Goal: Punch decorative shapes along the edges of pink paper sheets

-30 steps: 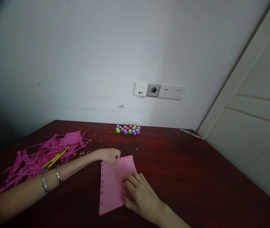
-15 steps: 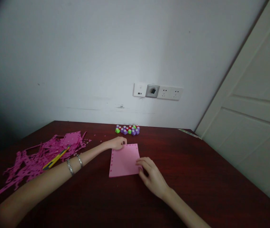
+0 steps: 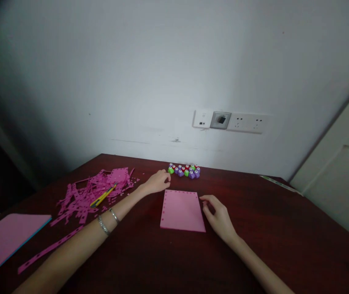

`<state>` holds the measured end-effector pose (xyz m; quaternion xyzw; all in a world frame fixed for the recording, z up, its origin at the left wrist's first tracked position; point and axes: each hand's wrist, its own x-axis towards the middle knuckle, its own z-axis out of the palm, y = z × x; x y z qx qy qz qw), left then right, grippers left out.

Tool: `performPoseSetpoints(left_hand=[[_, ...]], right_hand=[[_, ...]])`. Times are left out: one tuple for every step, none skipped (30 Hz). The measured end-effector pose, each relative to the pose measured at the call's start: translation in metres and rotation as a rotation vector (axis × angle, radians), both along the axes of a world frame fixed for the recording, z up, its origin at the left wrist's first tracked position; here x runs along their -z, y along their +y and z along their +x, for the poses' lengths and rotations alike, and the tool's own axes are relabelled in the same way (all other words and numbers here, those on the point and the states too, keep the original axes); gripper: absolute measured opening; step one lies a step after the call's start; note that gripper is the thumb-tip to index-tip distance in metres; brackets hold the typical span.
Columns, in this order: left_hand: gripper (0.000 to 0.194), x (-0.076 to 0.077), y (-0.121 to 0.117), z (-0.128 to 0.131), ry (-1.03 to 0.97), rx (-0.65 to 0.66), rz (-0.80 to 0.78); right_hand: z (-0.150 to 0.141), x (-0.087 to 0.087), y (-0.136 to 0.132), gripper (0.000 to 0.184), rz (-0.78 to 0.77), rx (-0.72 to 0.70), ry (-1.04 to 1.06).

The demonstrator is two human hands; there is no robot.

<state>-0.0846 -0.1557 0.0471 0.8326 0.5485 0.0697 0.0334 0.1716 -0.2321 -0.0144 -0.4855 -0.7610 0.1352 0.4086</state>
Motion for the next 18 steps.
performPoseSetpoints(left_hand=[[0.022,-0.008,-0.001,-0.014,0.023,-0.086,-0.022],[0.021,-0.017,-0.001,-0.031,0.045,-0.155,-0.044],[0.02,-0.026,-0.002,-0.049,0.066,-0.225,-0.067],[0.019,-0.035,-0.004,-0.069,0.087,-0.305,-0.089],[0.021,-0.043,-0.006,-0.089,0.109,-0.388,-0.109],[0.023,-0.05,-0.009,-0.109,0.133,-0.472,-0.134],[0.025,-0.056,-0.013,-0.127,0.157,-0.55,-0.166],[0.027,-0.06,-0.018,-0.143,0.18,-0.615,-0.219],[0.026,-0.062,-0.023,-0.156,0.2,-0.67,-0.282],[0.024,-0.063,-0.028,-0.167,0.217,-0.716,-0.351],[0.022,-0.062,-0.033,-0.175,0.229,-0.752,-0.423],[0.02,-0.06,-0.037,-0.181,0.237,-0.781,-0.492],[0.018,-0.056,-0.04,-0.184,0.242,-0.804,-0.556],[0.018,-0.052,-0.043,-0.186,0.245,-0.821,-0.61],[0.018,-0.047,-0.044,-0.186,0.248,-0.832,-0.652],[0.02,-0.042,-0.045,-0.185,0.253,-0.838,-0.68],[0.022,-0.038,-0.045,-0.184,0.258,-0.841,-0.693],[0.025,-0.034,-0.044,-0.183,0.265,-0.841,-0.696]], right_hand=[[0.0,0.002,0.006,0.022,-0.009,0.008,0.011],[0.001,0.004,0.011,0.023,-0.024,0.008,0.026],[0.001,0.007,0.016,0.024,-0.046,0.007,0.051],[0.002,0.01,0.02,0.025,-0.074,0.007,0.087],[0.003,0.013,0.023,0.026,-0.109,0.014,0.131],[0.004,0.017,0.026,0.028,-0.147,0.022,0.176],[0.006,0.02,0.028,0.029,-0.186,0.021,0.215],[0.007,0.023,0.03,0.03,-0.224,0.022,0.259],[0.009,0.025,0.032,0.031,-0.26,0.024,0.295],[0.011,0.026,0.033,0.032,-0.288,0.035,0.318],[0.012,0.027,0.034,0.033,-0.309,0.044,0.332],[0.012,0.027,0.035,0.033,-0.325,0.055,0.34],[0.013,0.027,0.035,0.033,-0.339,0.064,0.343],[0.013,0.026,0.035,0.033,-0.351,0.072,0.343],[0.013,0.025,0.035,0.033,-0.361,0.077,0.342],[0.012,0.024,0.035,0.033,-0.371,0.081,0.342],[0.012,0.024,0.035,0.034,-0.379,0.082,0.342],[0.012,0.024,0.034,0.034,-0.385,0.081,0.343]])
